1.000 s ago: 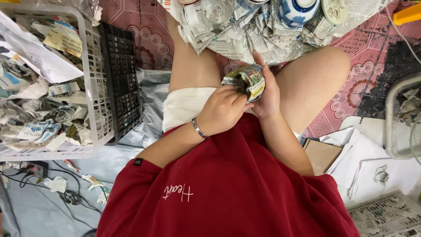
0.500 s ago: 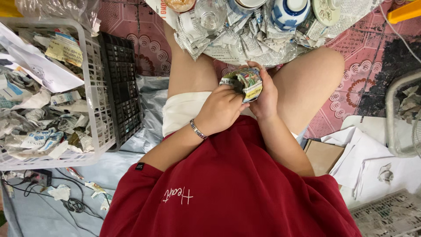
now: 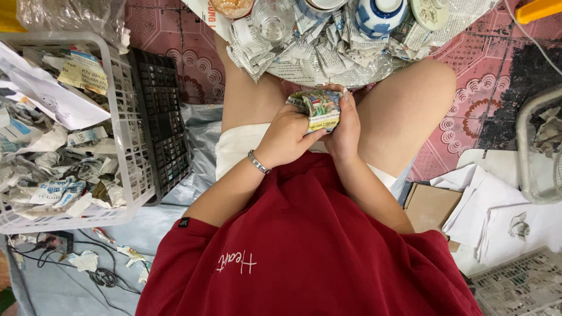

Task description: The person sits on the floor and wraps individual cups and glasses with newspaper. They fold the paper around each item, tuck the edges, and place the wrapped items aside.

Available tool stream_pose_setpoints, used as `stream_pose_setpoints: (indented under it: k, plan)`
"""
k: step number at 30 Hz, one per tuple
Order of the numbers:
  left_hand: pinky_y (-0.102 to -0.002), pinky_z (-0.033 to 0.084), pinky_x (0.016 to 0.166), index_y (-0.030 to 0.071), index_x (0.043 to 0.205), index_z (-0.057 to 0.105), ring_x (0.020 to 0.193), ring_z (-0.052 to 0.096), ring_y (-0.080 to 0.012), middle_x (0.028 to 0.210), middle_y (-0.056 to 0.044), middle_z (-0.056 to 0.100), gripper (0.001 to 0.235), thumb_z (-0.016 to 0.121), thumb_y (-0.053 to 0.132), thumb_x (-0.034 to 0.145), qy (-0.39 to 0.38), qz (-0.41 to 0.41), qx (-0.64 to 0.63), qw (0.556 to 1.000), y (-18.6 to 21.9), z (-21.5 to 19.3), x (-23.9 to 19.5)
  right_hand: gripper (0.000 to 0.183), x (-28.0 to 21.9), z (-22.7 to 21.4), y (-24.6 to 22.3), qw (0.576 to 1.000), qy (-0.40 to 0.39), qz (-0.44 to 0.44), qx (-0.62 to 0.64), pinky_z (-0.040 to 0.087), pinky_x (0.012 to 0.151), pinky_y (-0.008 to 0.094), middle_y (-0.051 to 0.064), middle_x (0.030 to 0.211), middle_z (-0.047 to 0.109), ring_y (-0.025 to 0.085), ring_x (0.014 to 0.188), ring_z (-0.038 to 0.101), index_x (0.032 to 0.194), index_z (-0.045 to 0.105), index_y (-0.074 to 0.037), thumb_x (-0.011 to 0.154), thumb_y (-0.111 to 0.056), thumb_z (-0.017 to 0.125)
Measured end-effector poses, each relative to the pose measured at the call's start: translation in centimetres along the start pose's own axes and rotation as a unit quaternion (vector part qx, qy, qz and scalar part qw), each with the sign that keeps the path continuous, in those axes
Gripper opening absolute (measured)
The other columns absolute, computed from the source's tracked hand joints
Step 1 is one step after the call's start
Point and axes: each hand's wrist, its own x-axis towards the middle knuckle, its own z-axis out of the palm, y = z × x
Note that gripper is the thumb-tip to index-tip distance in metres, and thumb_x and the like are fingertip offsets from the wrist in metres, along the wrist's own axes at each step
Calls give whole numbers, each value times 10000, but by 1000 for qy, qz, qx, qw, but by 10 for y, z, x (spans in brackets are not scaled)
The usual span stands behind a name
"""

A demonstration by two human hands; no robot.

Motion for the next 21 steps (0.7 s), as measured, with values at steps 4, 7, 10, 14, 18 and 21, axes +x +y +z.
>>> stream_pose_setpoints:
  k: [4, 7, 10, 14, 18, 21]
  plan:
    - [-469, 481, 961, 45, 1181, 717, 1022, 661, -391, 1090, -173, 732, 312, 707, 250, 946, -9, 49, -88, 995, -8, -8, 4, 395, -4, -2, -5, 993, -22, -61, -97, 483, 1110, 386, 168, 1370, 582, 240, 1238, 595, 1392, 490, 19, 1115, -261, 452]
    - [-431, 517, 961, 36, 1198, 699, 1047, 681, -354, 1143, -168, 731, 344, 725, 275, 950, -10, 17, -155, 988, -13, -8, 5, 370, -7, -2, -7, 977, -33, -108, -180, 434, 1160, 378, 175, 1404, 566, 241, 1291, 558, 1392, 508, 19, 1113, -221, 467]
    - [-370, 569, 934, 66, 1191, 719, 1019, 735, -259, 1132, -108, 763, 263, 686, 239, 997, 15, -64, -234, 970, -13, -2, 2, 328, -9, 2, -8, 948, -47, -163, -269, 369, 1224, 369, 169, 1451, 532, 243, 1369, 505, 1370, 529, 23, 1107, -166, 483]
    - [-355, 575, 915, 47, 1168, 730, 1008, 728, -260, 1125, -119, 756, 229, 698, 200, 1001, 97, -60, -261, 959, -9, 7, -2, 315, -8, 9, -9, 942, -28, -177, -285, 372, 1211, 357, 154, 1438, 541, 232, 1353, 511, 1352, 542, 21, 1093, -144, 470]
    - [-352, 588, 852, 39, 1119, 745, 927, 756, -275, 1032, -108, 778, 229, 686, 220, 992, 94, -111, -276, 950, -6, 1, 4, 313, -7, 14, -2, 953, 34, -136, -270, 399, 1167, 354, 152, 1354, 596, 209, 1270, 544, 1336, 569, 36, 1132, -168, 449]
    - [-420, 550, 793, 42, 1060, 776, 854, 712, -356, 939, -158, 749, 232, 693, 252, 1006, 33, -134, -78, 987, -1, -14, 16, 334, -1, 16, 0, 992, 35, -58, -102, 477, 1060, 382, 155, 1281, 635, 223, 1143, 607, 1331, 564, 7, 1156, -243, 427]
